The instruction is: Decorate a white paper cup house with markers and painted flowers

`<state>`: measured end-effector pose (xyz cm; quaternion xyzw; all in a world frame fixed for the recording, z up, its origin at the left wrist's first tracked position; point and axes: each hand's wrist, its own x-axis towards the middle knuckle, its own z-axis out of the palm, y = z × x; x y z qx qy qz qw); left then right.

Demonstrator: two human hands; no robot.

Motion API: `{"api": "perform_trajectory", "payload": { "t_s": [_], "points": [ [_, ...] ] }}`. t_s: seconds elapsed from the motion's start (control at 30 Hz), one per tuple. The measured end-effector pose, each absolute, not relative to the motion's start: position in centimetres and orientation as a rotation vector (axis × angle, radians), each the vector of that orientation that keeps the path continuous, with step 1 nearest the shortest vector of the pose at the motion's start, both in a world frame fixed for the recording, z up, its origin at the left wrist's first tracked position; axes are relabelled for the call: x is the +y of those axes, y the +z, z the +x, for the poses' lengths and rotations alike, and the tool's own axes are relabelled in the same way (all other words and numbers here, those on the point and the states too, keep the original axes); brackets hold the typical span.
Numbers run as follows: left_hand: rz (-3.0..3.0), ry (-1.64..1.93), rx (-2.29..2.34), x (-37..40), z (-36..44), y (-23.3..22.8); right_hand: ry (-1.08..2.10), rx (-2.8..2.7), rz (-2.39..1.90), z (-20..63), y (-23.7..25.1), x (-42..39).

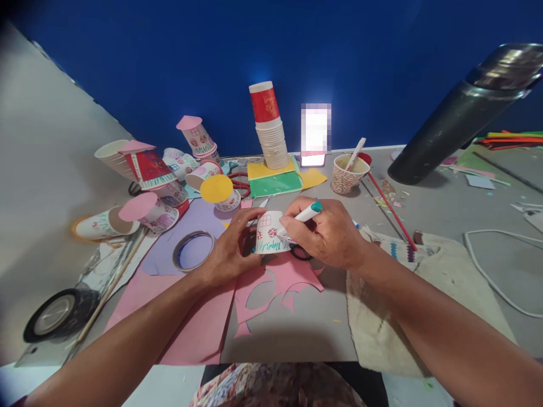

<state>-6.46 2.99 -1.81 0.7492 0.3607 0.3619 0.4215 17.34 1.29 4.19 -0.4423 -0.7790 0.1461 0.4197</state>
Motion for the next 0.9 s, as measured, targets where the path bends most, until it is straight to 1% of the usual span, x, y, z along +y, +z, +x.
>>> {"api": "perform_trajectory", "payload": {
  "t_s": [0.9],
  "points": [
    [1.902,0.909,0.901,2.91,-6.41,-1.66,0.403,-1.963,-1.128,17.31,4.1,1.18]
  ]
}}
